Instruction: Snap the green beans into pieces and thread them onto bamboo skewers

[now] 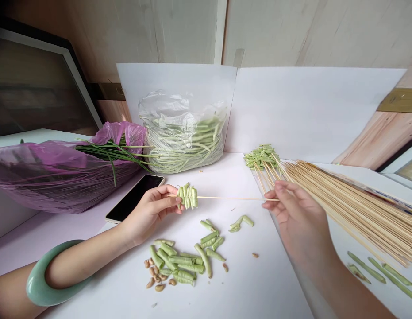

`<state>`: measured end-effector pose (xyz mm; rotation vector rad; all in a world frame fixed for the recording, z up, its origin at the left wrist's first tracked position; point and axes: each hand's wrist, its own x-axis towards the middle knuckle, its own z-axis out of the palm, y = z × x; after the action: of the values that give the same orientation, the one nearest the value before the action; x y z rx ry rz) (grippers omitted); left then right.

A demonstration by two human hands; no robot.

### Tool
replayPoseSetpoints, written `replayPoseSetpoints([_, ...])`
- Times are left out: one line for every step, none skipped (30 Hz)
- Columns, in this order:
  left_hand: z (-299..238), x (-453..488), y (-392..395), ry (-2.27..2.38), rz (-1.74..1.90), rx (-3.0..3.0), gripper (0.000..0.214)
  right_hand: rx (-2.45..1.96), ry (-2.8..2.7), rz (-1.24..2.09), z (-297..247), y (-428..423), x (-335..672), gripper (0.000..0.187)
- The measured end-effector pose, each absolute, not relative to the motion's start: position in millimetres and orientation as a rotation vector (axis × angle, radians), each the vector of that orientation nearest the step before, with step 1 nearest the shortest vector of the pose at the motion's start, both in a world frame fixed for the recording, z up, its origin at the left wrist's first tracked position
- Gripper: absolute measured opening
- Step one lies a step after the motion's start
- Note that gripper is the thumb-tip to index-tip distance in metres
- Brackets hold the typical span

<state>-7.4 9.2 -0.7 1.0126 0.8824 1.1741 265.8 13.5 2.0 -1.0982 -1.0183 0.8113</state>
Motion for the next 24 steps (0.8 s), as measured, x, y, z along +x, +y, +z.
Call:
replayPoseSetpoints([-1,-8,10,0.884,1.185,0.997,0.011,-1.128,-1.087,0.783,4,18,273,0.023])
replayPoseSetpoints([-1,-8,11,0.884,1.198,0.980,0.010,-1.166,-1.173,0.764,5,22,278,0.023])
replayPoseSetpoints([-1,-8,11,0.885,1.212,0.962,0.010,-1.210,-1.269,0.781,5,24,282,0.023])
replayPoseSetpoints([-1,-8,11,0.888,1.224,0.947,0.009,-1.251,-1.377,0.810,6,26,284,0.024])
replayPoseSetpoints([-1,-8,12,0.893,1.233,0.933,0.010,-1.287,-1.482,0.847,6,27,284,0.024])
replayPoseSetpoints([-1,-8,12,0.900,1.239,0.922,0.010,-1.317,-1.582,0.887,6,27,283,0.023])
replayPoseSetpoints([-1,-7,12,0.905,1.242,0.914,0.010,-1.340,-1.675,0.917,5,26,282,0.023])
replayPoseSetpoints([-1,-7,12,0.909,1.242,0.910,0.011,-1.359,-1.753,0.933,4,25,280,0.023])
replayPoseSetpoints([-1,-7,12,0.910,1.242,0.910,0.012,-1.376,-1.814,0.933,4,25,280,0.023])
replayPoseSetpoints([-1,-7,12,0.909,1.244,0.911,0.013,-1.392,-1.853,0.912,3,25,280,0.023])
replayPoseSetpoints([-1,-7,11,0.907,1.249,0.910,0.015,-1.409,-1.867,0.870,2,25,282,0.023])
replayPoseSetpoints([-1,-7,11,0.906,1.256,0.907,0.016,-1.427,-1.854,0.805,1,26,285,0.022])
replayPoseSetpoints([0,-7,11,0.907,1.266,0.902,0.018,-1.447,-1.816,0.724,1,28,289,0.021])
replayPoseSetpoints([0,-7,10,0.909,1.276,0.897,0.019,-1.471,-1.762,0.635,0,30,294,0.021])
replayPoseSetpoints([1,-8,10,0.910,1.280,0.895,0.020,-1.496,-1.695,0.545,0,32,300,0.022])
replayPoseSetpoints([1,-8,9,0.911,1.278,0.894,0.021,-1.520,-1.628,0.462,1,35,305,0.023])
replayPoseSetpoints([1,-8,9,0.910,1.269,0.898,0.020,-1.543,-1.566,0.388,1,37,310,0.024])
replayPoseSetpoints([1,-8,9,0.909,1.259,0.906,0.019,-1.568,-1.508,0.319,1,38,314,0.024])
replayPoseSetpoints([1,-8,9,0.906,1.247,0.915,0.018,-1.594,-1.459,0.257,2,39,318,0.024])
replayPoseSetpoints([1,-8,9,0.905,1.236,0.926,0.017,-1.622,-1.420,0.202,2,40,322,0.023])
replayPoseSetpoints([1,-8,9,0.906,1.227,0.938,0.016,-1.657,-1.392,0.155,3,41,325,0.023])
replayPoseSetpoints([0,-8,9,0.908,1.219,0.953,0.015,-1.699,-1.373,0.115,3,42,327,0.024])
replayPoseSetpoints([0,-8,9,0.911,1.210,0.967,0.015,-1.744,-1.369,0.084,3,43,330,0.025])
replayPoseSetpoints([0,-8,9,0.915,1.200,0.981,0.015,-1.782,-1.389,0.063,2,44,332,0.027])
